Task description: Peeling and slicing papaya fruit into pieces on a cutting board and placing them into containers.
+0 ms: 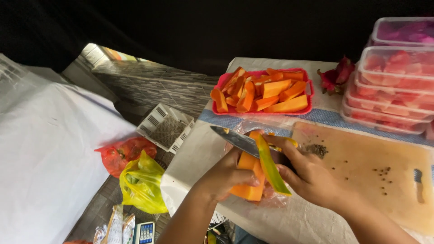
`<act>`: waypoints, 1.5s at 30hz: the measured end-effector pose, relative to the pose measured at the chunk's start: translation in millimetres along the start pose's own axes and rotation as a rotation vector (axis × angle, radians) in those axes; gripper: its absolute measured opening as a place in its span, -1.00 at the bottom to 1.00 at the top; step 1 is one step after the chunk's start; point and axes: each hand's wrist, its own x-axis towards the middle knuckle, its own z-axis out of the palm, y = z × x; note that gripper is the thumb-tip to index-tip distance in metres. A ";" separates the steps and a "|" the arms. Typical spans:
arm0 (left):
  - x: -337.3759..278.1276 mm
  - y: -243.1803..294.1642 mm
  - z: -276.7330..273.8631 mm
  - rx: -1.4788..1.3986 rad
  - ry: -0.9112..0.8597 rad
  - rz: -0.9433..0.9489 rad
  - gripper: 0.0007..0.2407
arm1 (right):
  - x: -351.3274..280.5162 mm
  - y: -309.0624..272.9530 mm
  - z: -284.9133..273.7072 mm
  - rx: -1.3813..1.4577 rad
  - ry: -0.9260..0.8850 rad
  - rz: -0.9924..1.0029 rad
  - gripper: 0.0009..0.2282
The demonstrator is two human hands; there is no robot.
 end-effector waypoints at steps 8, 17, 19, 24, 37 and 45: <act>0.5 1.6 -7.4 -0.078 0.036 -0.108 -0.21 | 14.5 -15.9 -3.6 0.001 -0.074 0.174 -0.49; 2.5 5.7 -11.7 -0.152 0.108 -0.079 -0.10 | 35.1 -15.2 -4.3 0.221 -0.094 0.297 -0.52; 5.8 14.7 -7.5 -0.145 0.084 -0.114 -0.10 | 38.1 -14.2 -5.1 0.202 -0.025 0.334 -0.53; -2.2 20.4 -16.0 -0.192 0.225 -0.167 -0.20 | 49.4 -10.5 -3.1 0.170 0.065 0.377 -0.54; 17.3 19.9 -155.4 -0.304 0.608 -0.067 -0.34 | 33.9 38.9 23.6 -0.549 0.355 0.331 -0.52; 173.8 13.4 -207.6 -0.033 0.646 -0.187 -0.82 | -35.6 24.1 -27.7 -0.095 0.553 0.333 -0.41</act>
